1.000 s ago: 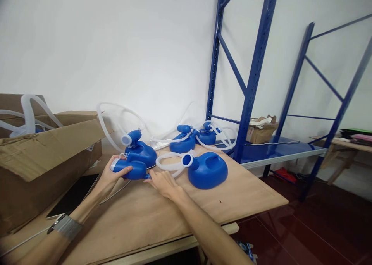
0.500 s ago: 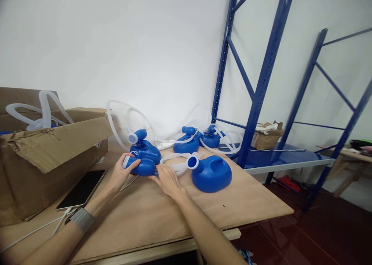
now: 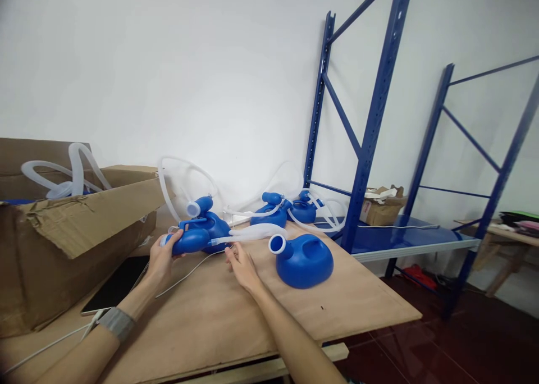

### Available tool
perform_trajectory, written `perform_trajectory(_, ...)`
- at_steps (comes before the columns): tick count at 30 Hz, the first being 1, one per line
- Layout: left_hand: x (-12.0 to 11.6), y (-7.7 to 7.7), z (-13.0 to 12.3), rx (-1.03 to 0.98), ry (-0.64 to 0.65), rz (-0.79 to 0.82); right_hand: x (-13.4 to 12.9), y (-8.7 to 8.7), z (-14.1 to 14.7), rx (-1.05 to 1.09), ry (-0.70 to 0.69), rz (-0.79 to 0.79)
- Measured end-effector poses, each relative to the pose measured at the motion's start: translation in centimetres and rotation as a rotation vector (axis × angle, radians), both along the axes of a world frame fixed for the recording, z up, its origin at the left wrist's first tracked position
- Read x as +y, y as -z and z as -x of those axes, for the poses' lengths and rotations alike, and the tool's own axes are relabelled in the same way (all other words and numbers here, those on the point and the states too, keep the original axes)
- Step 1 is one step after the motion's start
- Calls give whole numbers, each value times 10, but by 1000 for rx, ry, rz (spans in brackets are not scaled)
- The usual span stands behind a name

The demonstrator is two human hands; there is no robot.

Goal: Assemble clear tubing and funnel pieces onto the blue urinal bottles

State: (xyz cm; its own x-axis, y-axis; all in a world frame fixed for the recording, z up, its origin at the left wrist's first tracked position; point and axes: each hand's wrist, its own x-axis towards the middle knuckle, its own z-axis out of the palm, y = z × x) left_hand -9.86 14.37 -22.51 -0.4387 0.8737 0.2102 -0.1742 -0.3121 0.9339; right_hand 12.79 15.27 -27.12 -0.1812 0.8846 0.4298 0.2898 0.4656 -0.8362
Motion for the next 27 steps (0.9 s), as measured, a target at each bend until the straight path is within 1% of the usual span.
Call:
perform_trajectory(3,1,3,1,-30,5,26,10,2,3,228,-91,122)
perform_trajectory(5,1,5,-1,-35,38,41,14,2,4,326,-113,182)
perform_trajectory(7,0,6,-3,-30,86,52,15,1,5,388,-108,208)
perform_trajectory(10,-2,7,-7,11,176,67,13,-3,3,427,-82,201)
perform_trajectory(12,-3,7,-10,52,197,88,12,-6,1,456,-66,200)
perform_trajectory(17,-3,3,-9,105,93,80,11,-11,-3,548,-40,234)
perform_trajectory(19,-3,-3,-2,112,44,58,11,-12,-4,588,-31,243)
perform_trajectory(21,-5,-14,7,120,-4,36,11,-13,-7,624,-21,244)
perform_trajectory(24,-11,-34,25,142,-60,18,10,-15,-10,702,-37,277)
perform_trajectory(27,-22,-58,44,218,-135,39,11,-16,-11,798,-66,335)
